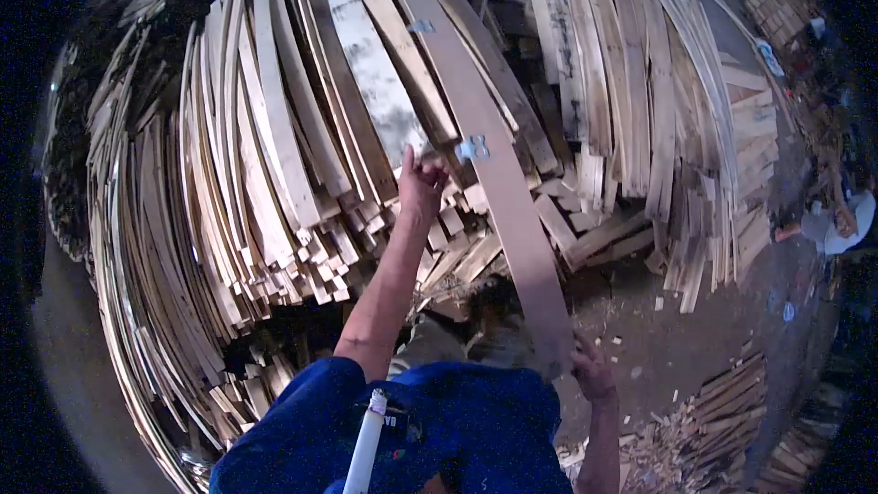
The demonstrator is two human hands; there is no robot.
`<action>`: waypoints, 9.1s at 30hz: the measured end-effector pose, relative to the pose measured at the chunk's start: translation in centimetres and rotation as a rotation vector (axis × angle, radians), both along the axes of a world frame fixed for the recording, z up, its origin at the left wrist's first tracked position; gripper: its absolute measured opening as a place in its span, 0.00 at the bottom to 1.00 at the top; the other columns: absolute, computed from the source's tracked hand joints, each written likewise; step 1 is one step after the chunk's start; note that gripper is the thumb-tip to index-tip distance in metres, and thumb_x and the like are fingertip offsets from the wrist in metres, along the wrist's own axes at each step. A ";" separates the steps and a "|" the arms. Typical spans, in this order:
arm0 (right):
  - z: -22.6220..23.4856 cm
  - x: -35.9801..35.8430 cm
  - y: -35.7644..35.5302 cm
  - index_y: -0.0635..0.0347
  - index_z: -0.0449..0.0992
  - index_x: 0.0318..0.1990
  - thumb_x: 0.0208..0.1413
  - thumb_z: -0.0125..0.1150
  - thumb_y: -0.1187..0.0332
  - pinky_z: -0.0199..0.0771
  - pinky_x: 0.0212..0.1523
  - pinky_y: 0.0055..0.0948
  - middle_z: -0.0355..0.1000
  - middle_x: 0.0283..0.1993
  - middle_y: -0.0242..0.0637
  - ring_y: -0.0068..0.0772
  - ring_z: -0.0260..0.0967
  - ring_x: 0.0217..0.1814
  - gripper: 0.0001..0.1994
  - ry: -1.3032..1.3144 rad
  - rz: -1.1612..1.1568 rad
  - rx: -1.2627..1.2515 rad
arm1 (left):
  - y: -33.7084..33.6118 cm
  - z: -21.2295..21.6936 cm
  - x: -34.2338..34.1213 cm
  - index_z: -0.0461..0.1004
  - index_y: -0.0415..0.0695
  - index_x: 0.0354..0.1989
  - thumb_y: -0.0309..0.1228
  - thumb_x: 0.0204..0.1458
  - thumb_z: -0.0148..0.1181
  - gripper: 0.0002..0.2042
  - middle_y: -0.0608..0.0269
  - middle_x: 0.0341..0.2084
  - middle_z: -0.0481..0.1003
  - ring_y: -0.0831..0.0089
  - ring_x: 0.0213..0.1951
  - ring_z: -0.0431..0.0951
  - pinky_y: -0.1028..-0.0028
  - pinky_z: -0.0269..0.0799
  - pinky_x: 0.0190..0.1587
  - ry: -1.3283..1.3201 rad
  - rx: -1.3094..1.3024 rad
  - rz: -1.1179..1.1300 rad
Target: Stacking and organizing wooden planks in a factory.
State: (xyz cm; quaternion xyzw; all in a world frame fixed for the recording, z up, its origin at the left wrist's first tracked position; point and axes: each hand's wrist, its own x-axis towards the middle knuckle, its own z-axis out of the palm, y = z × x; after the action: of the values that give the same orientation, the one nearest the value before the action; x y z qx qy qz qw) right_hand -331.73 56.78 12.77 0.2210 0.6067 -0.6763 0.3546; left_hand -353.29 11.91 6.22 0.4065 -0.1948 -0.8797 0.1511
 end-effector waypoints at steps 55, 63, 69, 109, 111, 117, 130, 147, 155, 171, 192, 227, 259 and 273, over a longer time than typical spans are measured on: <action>2.1 -14.6 -15.4 0.65 0.71 0.31 0.61 0.54 0.65 0.57 0.27 0.28 0.60 0.23 0.30 0.20 0.55 0.27 0.11 1.065 1.001 0.115 | -5.8 22.1 27.1 0.72 0.37 0.54 0.39 0.61 0.58 0.20 0.65 0.41 0.76 0.78 0.40 0.74 0.75 0.70 0.45 0.091 -0.675 0.247; -6.2 -10.4 -26.6 0.63 0.71 0.57 0.54 0.65 0.57 0.70 0.51 0.33 0.72 0.47 0.40 0.32 0.69 0.48 0.27 1.074 1.598 0.129 | -4.1 18.0 51.4 0.74 0.38 0.51 0.30 0.57 0.60 0.15 0.67 0.38 0.77 0.81 0.36 0.73 0.80 0.70 0.38 -0.268 -0.732 0.704; -15.9 -4.5 -29.9 0.64 0.72 0.48 0.56 0.65 0.53 0.76 0.45 0.33 0.73 0.37 0.39 0.33 0.75 0.40 0.23 -0.011 1.259 0.248 | -2.1 11.5 62.1 0.71 0.34 0.54 0.28 0.58 0.59 0.17 0.60 0.43 0.77 0.75 0.42 0.78 0.74 0.76 0.45 -0.335 -0.496 0.928; -4.0 9.1 -52.7 0.62 0.71 0.57 0.65 0.56 0.67 0.76 0.37 0.23 0.75 0.38 0.29 0.22 0.73 0.36 0.16 0.107 1.488 -0.206 | 9.0 -13.9 90.4 0.76 0.39 0.35 0.43 0.60 0.56 0.17 0.65 0.24 0.72 0.76 0.27 0.71 0.71 0.67 0.29 -1.091 -0.232 -0.330; -2.4 6.7 -52.2 0.62 0.71 0.57 0.63 0.58 0.63 0.69 0.32 0.21 0.73 0.37 0.28 0.19 0.68 0.33 0.18 0.314 1.426 -0.279 | 4.6 -13.2 89.4 0.75 0.39 0.34 0.42 0.60 0.56 0.16 0.66 0.22 0.71 0.78 0.25 0.70 0.72 0.66 0.27 -1.107 -0.361 -0.311; 3.1 -0.6 -50.4 0.61 0.72 0.58 0.65 0.56 0.58 0.76 0.48 0.29 0.77 0.47 0.39 0.29 0.76 0.46 0.20 0.419 1.205 -0.118 | -9.2 -7.9 78.3 0.73 0.36 0.54 0.42 0.60 0.58 0.22 0.61 0.35 0.78 0.76 0.34 0.77 0.76 0.73 0.37 -1.016 -0.498 0.136; 7.4 -12.1 -51.1 0.65 0.72 0.58 0.66 0.56 0.63 0.74 0.45 0.25 0.75 0.45 0.37 0.24 0.73 0.44 0.18 0.764 0.734 -0.067 | -15.2 0.1 60.8 0.69 0.35 0.58 0.38 0.59 0.61 0.24 0.58 0.42 0.78 0.73 0.41 0.78 0.74 0.75 0.45 -0.533 -0.531 0.059; 3.9 -14.1 -76.0 0.55 0.69 0.63 0.57 0.58 0.42 0.37 0.74 0.50 0.56 0.72 0.35 0.40 0.40 0.79 0.34 1.708 0.680 1.087 | -67.7 19.5 61.8 0.57 0.50 0.69 0.41 0.47 0.65 0.39 0.45 0.68 0.56 0.48 0.66 0.60 0.48 0.60 0.62 -1.871 -1.638 0.021; 3.6 -14.0 -77.4 0.55 0.69 0.63 0.54 0.64 0.48 0.38 0.74 0.52 0.55 0.72 0.34 0.40 0.39 0.79 0.32 1.657 0.711 1.129 | -80.3 17.4 65.7 0.55 0.55 0.70 0.35 0.50 0.62 0.37 0.50 0.69 0.54 0.49 0.72 0.50 0.44 0.57 0.63 -2.127 -1.575 -0.158; 4.4 -13.8 -76.2 0.55 0.71 0.60 0.54 0.62 0.45 0.42 0.72 0.51 0.58 0.70 0.36 0.43 0.43 0.77 0.31 1.734 0.643 1.062 | -67.9 18.5 54.8 0.60 0.29 0.62 0.25 0.51 0.49 0.27 0.40 0.64 0.61 0.40 0.54 0.72 0.53 0.74 0.53 -1.698 -1.754 -0.235; 2.4 5.6 -62.1 0.65 0.71 0.56 0.53 0.66 0.41 0.72 0.42 0.27 0.74 0.49 0.36 0.24 0.70 0.47 0.36 -0.093 1.292 -0.509 | -17.4 18.2 42.1 0.70 0.37 0.58 0.59 0.45 0.65 0.40 0.41 0.70 0.53 0.42 0.72 0.45 0.47 0.47 0.69 -0.977 -1.431 -0.604; 8.9 -18.8 -37.4 0.68 0.73 0.38 0.61 0.56 0.62 0.67 0.35 0.33 0.70 0.28 0.41 0.27 0.63 0.30 0.14 1.059 0.438 0.323 | -23.6 21.7 12.5 0.68 0.39 0.62 0.45 0.59 0.61 0.28 0.53 0.55 0.73 0.66 0.56 0.72 0.67 0.68 0.59 0.218 -1.433 -0.788; 1.2 -12.5 -60.9 0.64 0.60 0.65 0.50 0.69 0.59 0.64 0.60 0.47 0.66 0.57 0.55 0.54 0.64 0.59 0.38 1.213 0.516 0.642 | -31.9 5.7 25.1 0.67 0.25 0.42 0.51 0.47 0.68 0.34 0.20 0.61 0.53 0.38 0.64 0.59 0.53 0.55 0.67 -0.805 -1.454 -0.358; 1.6 -12.9 -63.9 0.61 0.57 0.70 0.55 0.67 0.56 0.48 0.72 0.46 0.46 0.73 0.58 0.56 0.45 0.75 0.39 1.329 0.687 0.866 | -42.2 4.4 33.5 0.60 0.36 0.66 0.56 0.54 0.58 0.40 0.31 0.60 0.63 0.43 0.61 0.66 0.46 0.63 0.61 -0.796 -1.752 -0.112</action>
State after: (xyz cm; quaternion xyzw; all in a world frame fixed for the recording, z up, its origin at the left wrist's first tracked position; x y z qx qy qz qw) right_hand -344.68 -7.16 14.35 -0.3000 0.9258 -0.2298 -0.0042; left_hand -319.76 -30.26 10.65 0.4083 -0.8386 -0.2254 0.2816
